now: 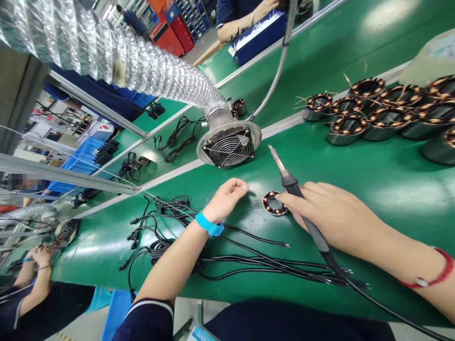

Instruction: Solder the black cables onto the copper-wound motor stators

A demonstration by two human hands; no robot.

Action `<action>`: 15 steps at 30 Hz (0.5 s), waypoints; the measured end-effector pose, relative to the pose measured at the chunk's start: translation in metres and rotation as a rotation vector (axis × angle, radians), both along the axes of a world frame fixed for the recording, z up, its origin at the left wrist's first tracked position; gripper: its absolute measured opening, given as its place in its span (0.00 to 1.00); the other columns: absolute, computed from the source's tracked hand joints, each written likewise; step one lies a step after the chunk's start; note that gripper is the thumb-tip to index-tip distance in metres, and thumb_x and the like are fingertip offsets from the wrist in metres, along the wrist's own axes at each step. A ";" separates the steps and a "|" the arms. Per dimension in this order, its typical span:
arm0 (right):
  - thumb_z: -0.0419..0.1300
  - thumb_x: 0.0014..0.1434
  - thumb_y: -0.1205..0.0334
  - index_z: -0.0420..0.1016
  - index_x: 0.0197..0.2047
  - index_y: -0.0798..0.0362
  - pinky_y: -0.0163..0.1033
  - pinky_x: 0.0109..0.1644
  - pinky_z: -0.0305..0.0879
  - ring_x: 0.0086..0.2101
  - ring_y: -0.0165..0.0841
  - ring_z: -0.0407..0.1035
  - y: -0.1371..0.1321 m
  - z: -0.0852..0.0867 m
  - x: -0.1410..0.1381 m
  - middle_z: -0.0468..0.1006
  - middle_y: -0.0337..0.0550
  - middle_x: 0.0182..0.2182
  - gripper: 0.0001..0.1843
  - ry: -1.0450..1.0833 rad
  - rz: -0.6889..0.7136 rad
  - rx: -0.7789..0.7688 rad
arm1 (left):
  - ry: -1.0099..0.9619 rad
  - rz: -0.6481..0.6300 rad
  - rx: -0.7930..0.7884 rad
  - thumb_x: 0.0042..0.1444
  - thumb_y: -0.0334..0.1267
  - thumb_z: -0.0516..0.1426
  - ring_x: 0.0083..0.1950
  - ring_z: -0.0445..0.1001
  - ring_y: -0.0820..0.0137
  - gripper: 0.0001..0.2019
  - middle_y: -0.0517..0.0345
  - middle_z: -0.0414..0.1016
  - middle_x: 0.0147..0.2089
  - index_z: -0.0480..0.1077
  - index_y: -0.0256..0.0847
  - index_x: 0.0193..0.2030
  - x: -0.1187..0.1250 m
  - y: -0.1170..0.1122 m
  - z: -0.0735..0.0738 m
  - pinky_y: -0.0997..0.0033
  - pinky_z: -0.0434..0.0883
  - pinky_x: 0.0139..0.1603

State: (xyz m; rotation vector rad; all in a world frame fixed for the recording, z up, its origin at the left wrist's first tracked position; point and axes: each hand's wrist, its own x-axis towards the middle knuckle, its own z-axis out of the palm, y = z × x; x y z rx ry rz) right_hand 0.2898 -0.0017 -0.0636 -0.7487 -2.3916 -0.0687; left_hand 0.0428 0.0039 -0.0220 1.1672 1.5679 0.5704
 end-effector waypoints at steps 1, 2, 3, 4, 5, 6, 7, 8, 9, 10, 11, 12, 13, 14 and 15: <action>0.49 0.77 0.63 0.75 0.54 0.50 0.41 0.36 0.62 0.30 0.36 0.67 -0.002 0.004 -0.005 0.71 0.41 0.29 0.13 0.008 -0.049 -0.064 | -0.016 0.007 -0.015 0.64 0.34 0.61 0.31 0.61 0.76 0.07 0.68 0.63 0.27 0.69 0.38 0.35 0.000 0.002 -0.003 0.75 0.61 0.38; 0.49 0.77 0.59 0.75 0.53 0.51 0.42 0.36 0.64 0.31 0.37 0.69 -0.005 0.007 -0.010 0.72 0.42 0.30 0.14 0.011 -0.090 -0.144 | -0.022 -0.007 -0.032 0.64 0.34 0.61 0.32 0.62 0.76 0.08 0.68 0.64 0.27 0.69 0.38 0.34 0.000 0.003 -0.005 0.74 0.62 0.39; 0.48 0.77 0.55 0.76 0.53 0.51 0.43 0.35 0.65 0.31 0.38 0.70 -0.007 0.008 -0.014 0.73 0.44 0.30 0.16 0.011 -0.114 -0.229 | -0.024 -0.039 -0.049 0.64 0.34 0.62 0.32 0.62 0.75 0.08 0.67 0.65 0.27 0.70 0.37 0.33 -0.001 0.004 -0.006 0.74 0.63 0.40; 0.48 0.77 0.51 0.76 0.53 0.51 0.44 0.35 0.67 0.31 0.40 0.71 -0.009 0.007 -0.018 0.74 0.45 0.31 0.19 0.009 -0.125 -0.304 | -0.028 -0.075 -0.062 0.63 0.33 0.62 0.33 0.63 0.75 0.09 0.66 0.67 0.27 0.70 0.37 0.31 -0.002 0.005 -0.007 0.73 0.64 0.41; 0.47 0.77 0.48 0.76 0.53 0.52 0.45 0.35 0.68 0.31 0.41 0.71 -0.010 0.006 -0.021 0.75 0.46 0.32 0.21 0.010 -0.128 -0.355 | -0.039 -0.105 -0.069 0.62 0.32 0.61 0.34 0.65 0.74 0.10 0.65 0.68 0.27 0.70 0.37 0.29 -0.003 0.005 -0.008 0.73 0.64 0.42; 0.47 0.76 0.45 0.76 0.54 0.53 0.45 0.35 0.68 0.31 0.41 0.71 -0.012 0.003 -0.024 0.75 0.47 0.32 0.24 0.018 -0.130 -0.379 | -0.060 -0.118 -0.079 0.62 0.30 0.60 0.34 0.65 0.74 0.11 0.64 0.70 0.28 0.70 0.37 0.28 -0.004 0.005 -0.008 0.73 0.65 0.43; 0.47 0.76 0.43 0.75 0.55 0.53 0.45 0.35 0.68 0.30 0.41 0.71 -0.013 -0.001 -0.026 0.75 0.48 0.32 0.25 0.027 -0.135 -0.385 | -0.092 -0.116 -0.102 0.62 0.29 0.60 0.34 0.65 0.75 0.11 0.64 0.71 0.28 0.71 0.37 0.27 -0.006 0.005 -0.008 0.74 0.64 0.42; 0.47 0.76 0.42 0.74 0.55 0.53 0.45 0.35 0.68 0.30 0.41 0.70 -0.014 -0.006 -0.028 0.75 0.48 0.33 0.26 0.040 -0.138 -0.379 | -0.136 -0.105 -0.146 0.61 0.29 0.59 0.32 0.64 0.76 0.11 0.64 0.70 0.28 0.71 0.36 0.26 -0.007 0.005 -0.009 0.75 0.63 0.39; 0.47 0.76 0.42 0.74 0.56 0.53 0.45 0.34 0.68 0.30 0.40 0.70 -0.015 -0.011 -0.029 0.75 0.48 0.33 0.26 0.059 -0.140 -0.370 | -0.190 -0.092 -0.207 0.61 0.29 0.58 0.29 0.61 0.78 0.11 0.64 0.68 0.27 0.71 0.36 0.27 -0.009 0.005 -0.009 0.75 0.60 0.35; 0.47 0.76 0.43 0.73 0.57 0.53 0.45 0.34 0.68 0.30 0.40 0.70 -0.015 -0.015 -0.030 0.76 0.48 0.34 0.25 0.081 -0.140 -0.362 | -0.253 -0.080 -0.273 0.60 0.29 0.59 0.25 0.56 0.79 0.10 0.66 0.66 0.25 0.71 0.36 0.27 -0.010 0.004 -0.010 0.75 0.55 0.30; 0.48 0.77 0.44 0.72 0.57 0.53 0.44 0.35 0.68 0.31 0.40 0.70 -0.015 -0.019 -0.030 0.76 0.49 0.35 0.24 0.098 -0.135 -0.356 | -0.321 -0.071 -0.325 0.60 0.30 0.59 0.23 0.52 0.81 0.09 0.67 0.63 0.24 0.71 0.35 0.28 -0.010 0.004 -0.011 0.75 0.50 0.27; 0.48 0.77 0.45 0.72 0.57 0.52 0.44 0.35 0.69 0.33 0.41 0.71 -0.015 -0.022 -0.031 0.77 0.49 0.37 0.22 0.113 -0.121 -0.345 | -0.389 -0.067 -0.352 0.59 0.32 0.60 0.21 0.48 0.82 0.08 0.68 0.62 0.23 0.71 0.35 0.29 -0.010 0.003 -0.013 0.74 0.46 0.26; 0.48 0.77 0.45 0.72 0.57 0.52 0.45 0.36 0.69 0.34 0.41 0.72 -0.014 -0.025 -0.031 0.78 0.50 0.39 0.22 0.122 -0.101 -0.332 | -0.450 -0.067 -0.354 0.58 0.33 0.61 0.20 0.46 0.82 0.07 0.69 0.61 0.23 0.72 0.35 0.30 -0.009 0.003 -0.014 0.74 0.43 0.25; 0.48 0.78 0.45 0.71 0.58 0.52 0.45 0.37 0.70 0.35 0.41 0.73 -0.013 -0.027 -0.032 0.79 0.51 0.41 0.21 0.125 -0.078 -0.316 | -0.496 -0.069 -0.334 0.58 0.35 0.62 0.20 0.46 0.83 0.07 0.68 0.61 0.23 0.72 0.35 0.30 -0.007 0.002 -0.015 0.73 0.42 0.25; 0.47 0.78 0.46 0.72 0.58 0.51 0.45 0.38 0.71 0.37 0.42 0.73 -0.013 -0.028 -0.032 0.79 0.51 0.43 0.21 0.120 -0.056 -0.306 | -0.523 -0.075 -0.307 0.58 0.37 0.63 0.20 0.46 0.83 0.08 0.68 0.62 0.23 0.73 0.34 0.31 -0.006 0.002 -0.016 0.73 0.43 0.25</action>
